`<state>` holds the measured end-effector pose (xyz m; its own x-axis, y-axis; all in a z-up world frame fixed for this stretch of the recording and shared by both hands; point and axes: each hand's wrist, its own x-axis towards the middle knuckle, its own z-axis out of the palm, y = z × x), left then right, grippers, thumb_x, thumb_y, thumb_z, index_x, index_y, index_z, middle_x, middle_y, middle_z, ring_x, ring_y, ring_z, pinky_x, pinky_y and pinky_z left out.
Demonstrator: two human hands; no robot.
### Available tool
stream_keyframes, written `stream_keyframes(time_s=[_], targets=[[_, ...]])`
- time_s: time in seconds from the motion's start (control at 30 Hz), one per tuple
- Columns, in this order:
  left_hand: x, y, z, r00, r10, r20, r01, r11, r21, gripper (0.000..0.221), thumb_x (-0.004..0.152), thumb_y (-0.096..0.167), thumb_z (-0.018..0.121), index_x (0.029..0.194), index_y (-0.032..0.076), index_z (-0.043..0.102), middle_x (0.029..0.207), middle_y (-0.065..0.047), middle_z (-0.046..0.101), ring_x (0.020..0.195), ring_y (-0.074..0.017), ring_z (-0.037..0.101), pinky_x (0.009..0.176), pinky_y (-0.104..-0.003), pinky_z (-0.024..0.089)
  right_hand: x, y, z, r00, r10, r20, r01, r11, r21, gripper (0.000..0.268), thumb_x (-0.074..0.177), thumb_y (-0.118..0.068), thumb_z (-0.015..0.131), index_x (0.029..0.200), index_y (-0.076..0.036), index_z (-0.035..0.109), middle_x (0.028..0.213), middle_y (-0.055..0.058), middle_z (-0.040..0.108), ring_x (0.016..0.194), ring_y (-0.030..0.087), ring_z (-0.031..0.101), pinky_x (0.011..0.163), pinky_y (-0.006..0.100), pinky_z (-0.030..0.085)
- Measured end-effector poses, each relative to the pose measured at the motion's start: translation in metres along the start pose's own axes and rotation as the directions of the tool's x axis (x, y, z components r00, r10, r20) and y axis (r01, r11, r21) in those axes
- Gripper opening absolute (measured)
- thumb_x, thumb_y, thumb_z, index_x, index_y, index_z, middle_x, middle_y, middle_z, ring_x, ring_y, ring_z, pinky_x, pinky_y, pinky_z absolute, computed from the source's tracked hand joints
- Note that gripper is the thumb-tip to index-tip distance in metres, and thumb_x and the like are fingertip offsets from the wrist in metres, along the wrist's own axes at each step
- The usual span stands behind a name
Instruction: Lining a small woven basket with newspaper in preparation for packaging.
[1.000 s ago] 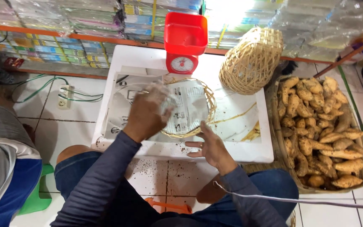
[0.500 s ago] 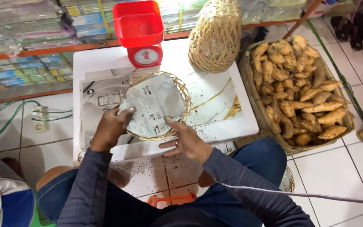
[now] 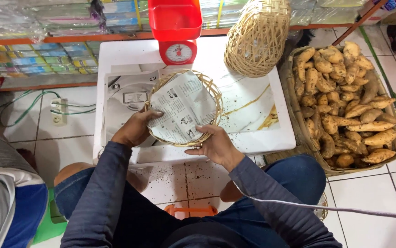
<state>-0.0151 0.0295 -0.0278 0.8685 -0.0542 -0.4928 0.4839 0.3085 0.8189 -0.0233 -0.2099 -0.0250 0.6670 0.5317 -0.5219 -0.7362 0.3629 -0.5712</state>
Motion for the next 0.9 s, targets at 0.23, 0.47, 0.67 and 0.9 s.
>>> stream_keyframes(time_s=[0.23, 0.47, 0.67, 0.9], targets=[[0.005, -0.02, -0.002, 0.996, -0.034, 0.084, 0.056, 0.959, -0.279, 0.048, 0.085, 0.016, 0.062, 0.13, -0.001, 0.063, 0.116, -0.022, 0.073, 0.103, -0.0349, 0.073, 0.097, -0.053, 0.056, 0.003, 0.001, -0.006, 1.0, -0.018, 0.008, 0.018, 1.0, -0.017, 0.068, 0.091, -0.012, 0.051, 0.148, 0.009, 0.02, 0.139, 0.029, 0.022, 0.117, 0.055, 0.055, 0.093, 0.07, 0.051], [0.008, -0.04, -0.007, 0.997, 0.052, 0.059, -0.024, 0.915, -0.403, 0.044, 0.089, 0.013, 0.065, 0.129, -0.005, 0.061, 0.118, -0.028, 0.071, 0.103, -0.0425, 0.072, 0.101, -0.059, 0.054, 0.024, -0.01, -0.022, 0.999, 0.046, -0.013, -0.047, 0.987, -0.152, 0.067, 0.091, -0.02, 0.052, 0.153, 0.0, 0.039, 0.136, 0.026, 0.057, 0.114, 0.047, 0.064, 0.09, 0.071, 0.051], [-0.005, -0.005, -0.012, 0.99, 0.136, -0.028, -0.133, 0.87, -0.475, 0.038, 0.096, 0.017, 0.056, 0.126, -0.004, 0.062, 0.118, -0.027, 0.071, 0.102, -0.0422, 0.073, 0.091, -0.057, 0.059, 0.023, -0.065, 0.049, 0.998, 0.056, 0.005, -0.052, 0.944, -0.326, 0.057, 0.095, -0.041, 0.052, 0.139, -0.005, 0.057, 0.128, 0.019, 0.066, 0.109, 0.038, 0.068, 0.093, 0.067, 0.053], [0.019, 0.031, -0.043, 0.95, 0.168, -0.262, -0.288, 0.791, -0.54, 0.056, 0.096, 0.021, 0.055, 0.144, -0.007, 0.047, 0.132, -0.03, 0.063, 0.112, -0.0463, 0.068, 0.09, -0.063, 0.056, 0.113, -0.079, 0.085, 0.992, 0.026, 0.124, 0.03, 0.904, -0.428, 0.061, 0.093, -0.052, 0.058, 0.136, -0.009, 0.06, 0.126, 0.017, 0.067, 0.106, 0.035, 0.069, 0.101, 0.064, 0.052]])
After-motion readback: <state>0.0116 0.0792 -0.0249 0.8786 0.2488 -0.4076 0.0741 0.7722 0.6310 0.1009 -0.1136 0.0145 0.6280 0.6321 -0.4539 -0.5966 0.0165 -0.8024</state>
